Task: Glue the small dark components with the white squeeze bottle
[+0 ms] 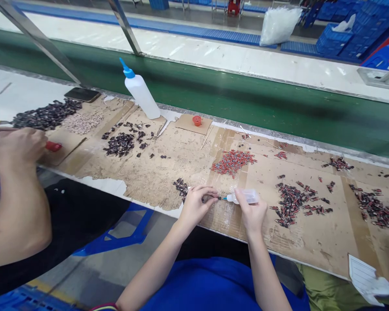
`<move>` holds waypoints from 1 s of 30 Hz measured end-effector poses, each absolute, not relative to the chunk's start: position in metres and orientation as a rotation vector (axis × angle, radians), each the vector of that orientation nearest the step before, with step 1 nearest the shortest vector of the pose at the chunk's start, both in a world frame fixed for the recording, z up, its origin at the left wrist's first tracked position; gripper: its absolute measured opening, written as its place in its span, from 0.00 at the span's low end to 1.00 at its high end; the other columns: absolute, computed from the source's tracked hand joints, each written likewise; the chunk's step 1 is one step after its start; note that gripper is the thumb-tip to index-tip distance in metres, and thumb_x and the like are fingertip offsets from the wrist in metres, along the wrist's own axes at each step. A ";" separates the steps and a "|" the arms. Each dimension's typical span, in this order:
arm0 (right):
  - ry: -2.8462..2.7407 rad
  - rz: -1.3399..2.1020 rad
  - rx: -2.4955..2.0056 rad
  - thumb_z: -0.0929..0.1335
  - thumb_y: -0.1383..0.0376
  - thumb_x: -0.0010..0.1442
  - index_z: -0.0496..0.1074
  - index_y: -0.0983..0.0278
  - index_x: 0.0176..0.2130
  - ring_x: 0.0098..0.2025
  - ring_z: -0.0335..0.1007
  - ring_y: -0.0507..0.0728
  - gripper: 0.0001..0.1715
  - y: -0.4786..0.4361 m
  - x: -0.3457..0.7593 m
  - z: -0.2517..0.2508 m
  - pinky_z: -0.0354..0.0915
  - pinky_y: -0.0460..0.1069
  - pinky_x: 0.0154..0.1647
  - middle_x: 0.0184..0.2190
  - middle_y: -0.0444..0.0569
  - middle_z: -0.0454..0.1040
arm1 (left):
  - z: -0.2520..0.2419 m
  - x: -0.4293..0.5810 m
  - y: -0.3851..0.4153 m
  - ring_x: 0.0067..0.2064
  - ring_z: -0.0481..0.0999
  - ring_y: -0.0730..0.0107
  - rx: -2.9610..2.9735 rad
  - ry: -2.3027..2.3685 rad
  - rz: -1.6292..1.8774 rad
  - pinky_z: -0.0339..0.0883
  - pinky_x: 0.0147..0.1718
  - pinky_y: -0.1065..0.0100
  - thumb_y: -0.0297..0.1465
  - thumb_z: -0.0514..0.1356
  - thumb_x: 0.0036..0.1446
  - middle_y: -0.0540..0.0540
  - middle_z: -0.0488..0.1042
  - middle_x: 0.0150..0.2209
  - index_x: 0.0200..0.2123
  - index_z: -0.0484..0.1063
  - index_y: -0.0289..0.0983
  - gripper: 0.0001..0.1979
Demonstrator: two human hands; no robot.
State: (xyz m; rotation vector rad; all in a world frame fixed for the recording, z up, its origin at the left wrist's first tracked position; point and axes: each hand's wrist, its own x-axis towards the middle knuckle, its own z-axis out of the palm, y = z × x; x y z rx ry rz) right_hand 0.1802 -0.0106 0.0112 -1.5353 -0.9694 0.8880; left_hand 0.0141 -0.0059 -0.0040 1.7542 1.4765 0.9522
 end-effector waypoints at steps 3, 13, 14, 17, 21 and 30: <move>-0.969 0.889 -1.531 0.74 0.53 0.46 0.74 0.66 0.22 0.23 0.69 0.55 0.19 -0.010 0.180 0.011 0.66 0.48 0.25 0.20 0.48 0.75 | -0.004 0.014 -0.006 0.42 0.81 0.60 1.745 1.475 0.960 0.71 0.48 0.57 0.24 0.67 0.48 0.48 0.82 0.33 0.32 0.79 0.40 0.07; -0.965 0.902 -1.525 0.74 0.54 0.46 0.73 0.66 0.21 0.22 0.69 0.54 0.18 -0.009 0.180 0.012 0.65 0.48 0.24 0.19 0.48 0.75 | -0.001 0.016 -0.008 0.47 0.79 0.57 1.736 1.564 0.884 0.66 0.51 0.52 0.24 0.67 0.49 0.48 0.83 0.34 0.31 0.79 0.42 0.07; -0.963 0.895 -1.524 0.74 0.54 0.46 0.73 0.66 0.22 0.22 0.69 0.54 0.18 -0.010 0.180 0.012 0.65 0.48 0.24 0.19 0.48 0.75 | -0.001 0.017 -0.008 0.47 0.79 0.57 1.735 1.565 0.880 0.66 0.51 0.52 0.24 0.67 0.49 0.48 0.83 0.34 0.31 0.79 0.42 0.07; -0.949 0.867 -1.516 0.73 0.54 0.47 0.72 0.66 0.21 0.22 0.70 0.54 0.18 -0.010 0.179 0.014 0.66 0.48 0.24 0.19 0.47 0.75 | 0.000 0.016 -0.007 0.47 0.79 0.57 1.727 1.562 0.880 0.66 0.50 0.52 0.24 0.67 0.49 0.48 0.83 0.34 0.31 0.79 0.41 0.07; -0.937 0.860 -1.503 0.73 0.54 0.46 0.72 0.66 0.21 0.22 0.70 0.55 0.17 -0.010 0.179 0.015 0.66 0.48 0.25 0.20 0.48 0.75 | 0.000 0.016 -0.006 0.46 0.79 0.57 1.727 1.556 0.879 0.66 0.50 0.53 0.24 0.67 0.48 0.47 0.83 0.33 0.31 0.79 0.41 0.07; -0.974 0.891 -1.535 0.74 0.54 0.45 0.74 0.66 0.22 0.24 0.70 0.55 0.18 -0.010 0.178 0.011 0.67 0.48 0.25 0.21 0.49 0.76 | -0.001 0.015 -0.007 0.46 0.79 0.58 1.749 1.541 0.899 0.67 0.51 0.53 0.25 0.67 0.49 0.47 0.83 0.34 0.31 0.79 0.41 0.06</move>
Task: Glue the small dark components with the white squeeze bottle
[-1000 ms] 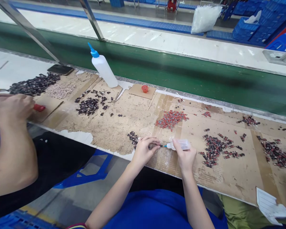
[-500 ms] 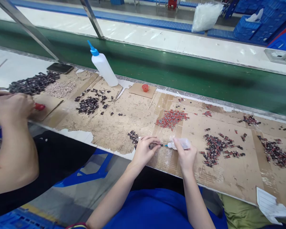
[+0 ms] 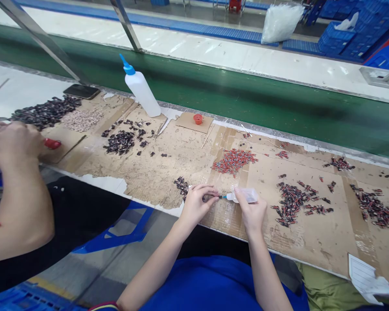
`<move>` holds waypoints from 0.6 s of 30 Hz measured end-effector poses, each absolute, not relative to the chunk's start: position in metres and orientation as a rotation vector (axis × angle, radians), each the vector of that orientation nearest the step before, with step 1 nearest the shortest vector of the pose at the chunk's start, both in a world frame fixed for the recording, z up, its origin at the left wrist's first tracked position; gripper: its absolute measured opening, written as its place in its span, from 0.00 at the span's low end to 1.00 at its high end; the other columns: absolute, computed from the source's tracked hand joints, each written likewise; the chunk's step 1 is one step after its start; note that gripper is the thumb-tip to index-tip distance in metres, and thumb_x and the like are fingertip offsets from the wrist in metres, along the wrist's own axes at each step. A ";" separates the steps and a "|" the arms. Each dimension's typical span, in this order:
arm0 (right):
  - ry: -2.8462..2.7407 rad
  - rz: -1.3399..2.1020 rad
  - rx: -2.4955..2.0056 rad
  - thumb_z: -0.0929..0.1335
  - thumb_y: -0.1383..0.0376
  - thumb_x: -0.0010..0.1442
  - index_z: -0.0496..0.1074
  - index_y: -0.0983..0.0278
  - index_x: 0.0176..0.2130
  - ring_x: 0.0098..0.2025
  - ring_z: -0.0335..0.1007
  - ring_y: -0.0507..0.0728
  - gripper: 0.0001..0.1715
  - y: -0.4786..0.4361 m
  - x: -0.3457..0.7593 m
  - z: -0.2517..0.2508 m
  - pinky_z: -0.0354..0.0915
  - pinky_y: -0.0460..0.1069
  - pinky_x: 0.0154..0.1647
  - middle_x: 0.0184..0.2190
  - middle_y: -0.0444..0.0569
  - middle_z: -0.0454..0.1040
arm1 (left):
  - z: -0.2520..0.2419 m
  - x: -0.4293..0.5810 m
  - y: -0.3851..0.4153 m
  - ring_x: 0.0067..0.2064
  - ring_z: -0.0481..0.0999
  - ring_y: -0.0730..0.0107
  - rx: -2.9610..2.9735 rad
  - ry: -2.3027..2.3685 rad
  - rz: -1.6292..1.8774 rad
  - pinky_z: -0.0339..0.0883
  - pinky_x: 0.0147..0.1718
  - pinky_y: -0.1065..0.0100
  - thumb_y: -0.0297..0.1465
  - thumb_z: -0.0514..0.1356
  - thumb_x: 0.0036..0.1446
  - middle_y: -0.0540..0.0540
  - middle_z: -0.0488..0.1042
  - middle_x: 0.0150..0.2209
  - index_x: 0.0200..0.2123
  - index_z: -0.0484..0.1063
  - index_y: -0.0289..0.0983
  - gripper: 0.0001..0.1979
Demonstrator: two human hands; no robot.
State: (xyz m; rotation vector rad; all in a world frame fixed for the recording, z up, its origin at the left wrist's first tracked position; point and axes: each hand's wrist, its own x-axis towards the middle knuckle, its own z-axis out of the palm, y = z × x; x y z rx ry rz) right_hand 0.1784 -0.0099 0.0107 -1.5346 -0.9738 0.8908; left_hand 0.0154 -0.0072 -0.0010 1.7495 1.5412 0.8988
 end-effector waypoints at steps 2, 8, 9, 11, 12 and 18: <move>-0.971 0.898 -1.542 0.74 0.53 0.45 0.74 0.66 0.22 0.24 0.70 0.55 0.18 -0.010 0.178 0.010 0.67 0.48 0.25 0.21 0.50 0.76 | -0.002 0.015 -0.007 0.46 0.79 0.57 1.743 1.544 0.895 0.67 0.51 0.52 0.25 0.67 0.49 0.47 0.83 0.34 0.31 0.79 0.41 0.06; -0.960 0.892 -1.540 0.74 0.53 0.46 0.75 0.67 0.23 0.24 0.70 0.55 0.19 -0.011 0.178 0.011 0.67 0.48 0.26 0.21 0.50 0.76 | -0.001 0.015 -0.007 0.46 0.79 0.57 1.744 1.534 0.899 0.68 0.50 0.53 0.25 0.67 0.48 0.47 0.83 0.34 0.31 0.80 0.41 0.06; -0.956 0.887 -1.537 0.74 0.53 0.46 0.75 0.66 0.23 0.24 0.70 0.55 0.19 -0.011 0.177 0.012 0.66 0.48 0.26 0.21 0.49 0.76 | -0.001 0.015 -0.007 0.46 0.79 0.56 1.743 1.538 0.896 0.68 0.51 0.53 0.25 0.67 0.48 0.47 0.83 0.34 0.31 0.79 0.41 0.06; -0.949 0.872 -1.537 0.74 0.53 0.46 0.74 0.66 0.23 0.24 0.69 0.55 0.18 -0.011 0.177 0.013 0.66 0.48 0.26 0.21 0.49 0.76 | 0.000 0.016 -0.007 0.46 0.79 0.56 1.742 1.540 0.893 0.67 0.51 0.53 0.25 0.67 0.49 0.47 0.83 0.34 0.31 0.79 0.41 0.06; -0.942 0.859 -1.539 0.74 0.53 0.46 0.74 0.66 0.23 0.24 0.69 0.55 0.19 -0.011 0.177 0.013 0.66 0.48 0.26 0.21 0.48 0.75 | 0.000 0.016 -0.007 0.46 0.79 0.56 1.741 1.541 0.892 0.67 0.51 0.52 0.24 0.67 0.49 0.47 0.82 0.34 0.31 0.79 0.41 0.06; -0.865 0.763 -1.585 0.73 0.48 0.45 0.73 0.67 0.30 0.24 0.69 0.55 0.25 -0.011 0.194 0.007 0.64 0.49 0.26 0.24 0.48 0.75 | -0.007 0.015 -0.008 0.45 0.77 0.57 1.773 1.513 0.901 0.67 0.49 0.52 0.23 0.65 0.52 0.46 0.82 0.35 0.36 0.79 0.40 0.09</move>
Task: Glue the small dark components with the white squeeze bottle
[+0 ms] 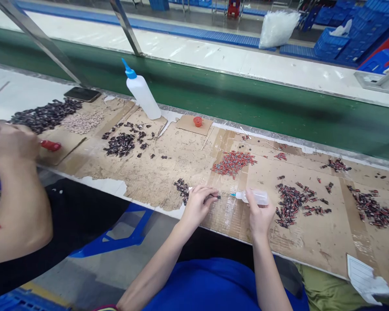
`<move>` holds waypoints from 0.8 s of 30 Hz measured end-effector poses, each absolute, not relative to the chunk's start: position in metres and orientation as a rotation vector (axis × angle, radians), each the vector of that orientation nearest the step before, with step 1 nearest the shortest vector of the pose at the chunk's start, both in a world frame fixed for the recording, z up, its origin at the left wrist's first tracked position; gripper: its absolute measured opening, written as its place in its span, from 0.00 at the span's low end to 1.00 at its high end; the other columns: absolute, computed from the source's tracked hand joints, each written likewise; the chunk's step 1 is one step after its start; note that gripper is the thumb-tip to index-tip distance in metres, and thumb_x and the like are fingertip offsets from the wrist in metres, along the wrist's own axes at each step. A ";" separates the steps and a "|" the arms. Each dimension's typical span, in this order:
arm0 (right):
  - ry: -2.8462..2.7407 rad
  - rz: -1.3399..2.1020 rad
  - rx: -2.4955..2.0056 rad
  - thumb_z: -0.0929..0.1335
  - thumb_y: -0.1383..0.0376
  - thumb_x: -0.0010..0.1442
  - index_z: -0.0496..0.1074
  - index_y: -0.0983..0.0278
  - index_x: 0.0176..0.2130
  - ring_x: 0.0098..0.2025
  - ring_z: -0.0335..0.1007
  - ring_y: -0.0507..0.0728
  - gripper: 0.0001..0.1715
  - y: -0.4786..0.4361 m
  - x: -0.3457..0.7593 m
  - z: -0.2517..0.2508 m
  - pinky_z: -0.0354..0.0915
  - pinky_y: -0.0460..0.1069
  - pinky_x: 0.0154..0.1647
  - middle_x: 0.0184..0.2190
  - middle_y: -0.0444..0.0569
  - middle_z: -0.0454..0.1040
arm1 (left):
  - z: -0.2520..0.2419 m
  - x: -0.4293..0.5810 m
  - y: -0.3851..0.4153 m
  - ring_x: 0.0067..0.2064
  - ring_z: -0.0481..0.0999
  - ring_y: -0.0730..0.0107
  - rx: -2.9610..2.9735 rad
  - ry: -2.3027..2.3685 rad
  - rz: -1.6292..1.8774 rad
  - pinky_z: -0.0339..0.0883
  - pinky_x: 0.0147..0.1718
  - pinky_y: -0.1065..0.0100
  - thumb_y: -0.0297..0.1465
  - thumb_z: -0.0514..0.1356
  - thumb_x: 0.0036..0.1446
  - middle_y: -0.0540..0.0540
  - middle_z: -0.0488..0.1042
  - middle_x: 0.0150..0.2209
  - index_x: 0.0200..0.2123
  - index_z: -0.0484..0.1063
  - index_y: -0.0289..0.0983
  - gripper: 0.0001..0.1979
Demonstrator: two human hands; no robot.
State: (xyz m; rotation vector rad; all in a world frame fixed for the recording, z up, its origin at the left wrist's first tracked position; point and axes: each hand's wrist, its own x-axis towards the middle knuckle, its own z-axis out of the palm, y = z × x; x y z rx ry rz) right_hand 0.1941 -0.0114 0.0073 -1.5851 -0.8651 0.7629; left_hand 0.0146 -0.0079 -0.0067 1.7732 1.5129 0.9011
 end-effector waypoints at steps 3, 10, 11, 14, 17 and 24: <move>-1.045 0.623 -1.752 0.74 0.46 0.42 0.73 0.65 0.37 0.28 0.70 0.57 0.31 -0.011 0.211 0.012 0.65 0.50 0.30 0.28 0.49 0.76 | -0.008 0.011 -0.010 0.43 0.75 0.60 1.789 1.465 0.996 0.69 0.46 0.57 0.24 0.60 0.57 0.44 0.81 0.38 0.39 0.78 0.40 0.09; -1.712 0.092 -1.831 0.66 0.55 0.61 0.78 0.63 0.38 0.47 0.63 0.64 0.16 0.023 0.219 0.038 0.59 0.57 0.50 0.41 0.57 0.76 | 0.002 0.007 -0.012 0.43 0.73 0.61 1.763 1.393 1.055 0.69 0.45 0.61 0.25 0.56 0.60 0.44 0.78 0.37 0.38 0.76 0.40 0.09; -1.825 0.149 -1.779 0.65 0.57 0.62 0.78 0.62 0.37 0.45 0.63 0.63 0.15 0.032 0.215 0.038 0.58 0.57 0.49 0.38 0.55 0.76 | 0.004 0.007 -0.012 0.44 0.73 0.61 1.756 1.390 1.057 0.68 0.45 0.61 0.25 0.55 0.60 0.44 0.77 0.37 0.38 0.76 0.40 0.10; -2.057 0.280 -1.765 0.67 0.63 0.61 0.79 0.59 0.32 0.41 0.63 0.61 0.11 0.060 0.203 0.032 0.58 0.55 0.46 0.33 0.51 0.77 | 0.007 0.009 -0.012 0.44 0.74 0.62 1.737 1.367 1.067 0.68 0.46 0.62 0.25 0.54 0.61 0.44 0.77 0.38 0.38 0.75 0.40 0.10; -2.193 0.293 -1.847 0.68 0.66 0.59 0.79 0.57 0.30 0.42 0.62 0.62 0.10 0.077 0.196 0.026 0.58 0.53 0.42 0.32 0.49 0.77 | 0.009 0.009 -0.013 0.43 0.76 0.63 1.713 1.341 1.078 0.69 0.44 0.63 0.26 0.54 0.61 0.44 0.78 0.38 0.38 0.74 0.39 0.09; -2.453 0.092 -1.961 0.65 0.72 0.61 0.76 0.65 0.35 0.49 0.64 0.65 0.09 0.072 0.189 0.036 0.60 0.52 0.40 0.36 0.57 0.75 | 0.015 0.009 -0.013 0.42 0.79 0.63 1.638 1.404 1.128 0.72 0.42 0.64 0.28 0.56 0.60 0.44 0.81 0.39 0.40 0.76 0.40 0.09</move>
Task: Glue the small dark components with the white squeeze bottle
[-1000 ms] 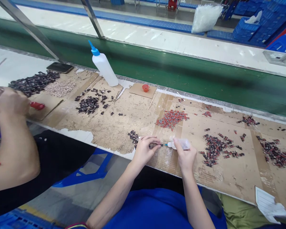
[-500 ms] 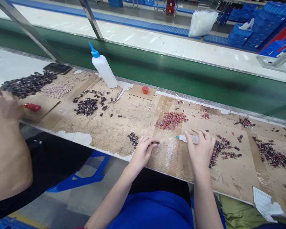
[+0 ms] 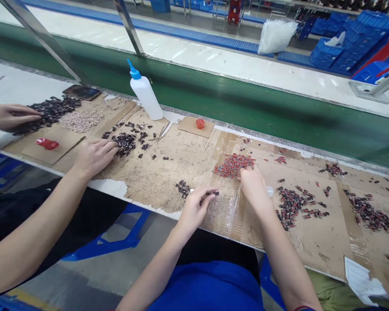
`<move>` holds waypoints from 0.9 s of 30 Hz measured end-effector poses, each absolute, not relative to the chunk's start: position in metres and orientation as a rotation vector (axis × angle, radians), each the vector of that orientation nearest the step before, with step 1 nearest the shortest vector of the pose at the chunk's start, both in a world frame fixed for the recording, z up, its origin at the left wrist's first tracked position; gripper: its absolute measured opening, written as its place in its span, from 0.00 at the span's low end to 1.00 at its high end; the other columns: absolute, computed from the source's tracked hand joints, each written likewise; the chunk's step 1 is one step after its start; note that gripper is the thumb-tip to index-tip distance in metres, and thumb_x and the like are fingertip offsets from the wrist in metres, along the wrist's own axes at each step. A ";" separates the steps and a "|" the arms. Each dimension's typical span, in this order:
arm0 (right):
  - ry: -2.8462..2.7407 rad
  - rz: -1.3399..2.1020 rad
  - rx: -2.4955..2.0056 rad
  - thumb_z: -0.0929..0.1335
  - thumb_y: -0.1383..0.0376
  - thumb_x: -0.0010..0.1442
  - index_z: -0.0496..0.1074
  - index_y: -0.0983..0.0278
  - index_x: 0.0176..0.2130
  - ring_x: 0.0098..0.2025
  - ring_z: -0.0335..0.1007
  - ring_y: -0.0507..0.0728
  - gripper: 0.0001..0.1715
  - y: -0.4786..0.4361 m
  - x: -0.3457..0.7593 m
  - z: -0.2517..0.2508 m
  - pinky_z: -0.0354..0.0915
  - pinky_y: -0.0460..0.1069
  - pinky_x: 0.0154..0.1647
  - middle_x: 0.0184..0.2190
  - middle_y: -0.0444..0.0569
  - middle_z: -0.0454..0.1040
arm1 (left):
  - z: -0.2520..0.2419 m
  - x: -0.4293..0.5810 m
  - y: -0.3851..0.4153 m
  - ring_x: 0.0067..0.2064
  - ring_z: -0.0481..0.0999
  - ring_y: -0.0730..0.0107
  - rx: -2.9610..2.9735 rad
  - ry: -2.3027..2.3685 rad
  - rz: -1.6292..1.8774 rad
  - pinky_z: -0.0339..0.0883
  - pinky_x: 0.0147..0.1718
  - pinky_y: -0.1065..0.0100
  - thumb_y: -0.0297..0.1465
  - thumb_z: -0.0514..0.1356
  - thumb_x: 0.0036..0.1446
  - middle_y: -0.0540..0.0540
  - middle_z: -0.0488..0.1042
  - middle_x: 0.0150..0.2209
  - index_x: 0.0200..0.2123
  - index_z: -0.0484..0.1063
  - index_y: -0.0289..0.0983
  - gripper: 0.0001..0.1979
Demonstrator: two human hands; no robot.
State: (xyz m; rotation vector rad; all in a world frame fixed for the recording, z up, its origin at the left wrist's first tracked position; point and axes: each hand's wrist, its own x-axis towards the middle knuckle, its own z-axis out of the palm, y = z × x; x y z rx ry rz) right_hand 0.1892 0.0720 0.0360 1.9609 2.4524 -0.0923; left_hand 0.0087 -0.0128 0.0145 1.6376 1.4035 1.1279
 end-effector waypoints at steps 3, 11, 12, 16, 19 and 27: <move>2.409 -0.093 1.938 0.62 0.76 0.61 0.73 0.67 0.38 0.50 0.65 0.65 0.12 0.067 0.184 0.043 0.61 0.52 0.40 0.37 0.61 0.75 | 0.016 0.012 -0.013 0.42 0.79 0.63 1.607 1.425 1.153 0.72 0.42 0.64 0.28 0.57 0.60 0.45 0.81 0.38 0.39 0.78 0.40 0.09; 2.397 -0.117 1.901 0.61 0.76 0.61 0.73 0.69 0.41 0.52 0.64 0.66 0.14 0.062 0.184 0.042 0.62 0.52 0.41 0.40 0.63 0.75 | 0.016 0.017 -0.014 0.42 0.79 0.63 1.585 1.452 1.188 0.73 0.42 0.64 0.28 0.58 0.59 0.46 0.82 0.37 0.37 0.78 0.40 0.08; 2.409 -0.127 1.910 0.61 0.76 0.61 0.73 0.69 0.40 0.52 0.64 0.66 0.13 0.063 0.186 0.042 0.62 0.52 0.41 0.41 0.63 0.75 | 0.016 0.017 -0.014 0.42 0.79 0.64 1.582 1.457 1.185 0.73 0.42 0.64 0.28 0.58 0.58 0.46 0.82 0.37 0.37 0.78 0.40 0.08; 2.548 -0.305 2.050 0.64 0.73 0.60 0.75 0.67 0.36 0.49 0.66 0.64 0.09 0.061 0.191 0.042 0.63 0.53 0.43 0.38 0.60 0.77 | 0.015 0.019 -0.015 0.42 0.80 0.64 1.527 1.494 1.191 0.73 0.43 0.65 0.28 0.59 0.57 0.45 0.82 0.37 0.36 0.79 0.39 0.07; 2.713 -0.812 2.276 0.66 0.65 0.59 0.76 0.64 0.36 0.38 0.70 0.59 0.08 0.050 0.191 0.044 0.65 0.53 0.40 0.33 0.53 0.78 | 0.016 0.023 -0.016 0.40 0.81 0.64 1.462 1.509 1.215 0.74 0.42 0.65 0.30 0.61 0.57 0.45 0.82 0.37 0.36 0.79 0.38 0.06; 2.371 -2.134 2.650 0.71 0.58 0.51 0.79 0.63 0.32 0.36 0.75 0.57 0.11 0.005 0.166 0.042 0.70 0.51 0.37 0.33 0.50 0.80 | 0.021 0.034 -0.017 0.38 0.81 0.64 1.324 1.510 1.285 0.74 0.42 0.65 0.32 0.63 0.55 0.45 0.82 0.35 0.35 0.80 0.38 0.07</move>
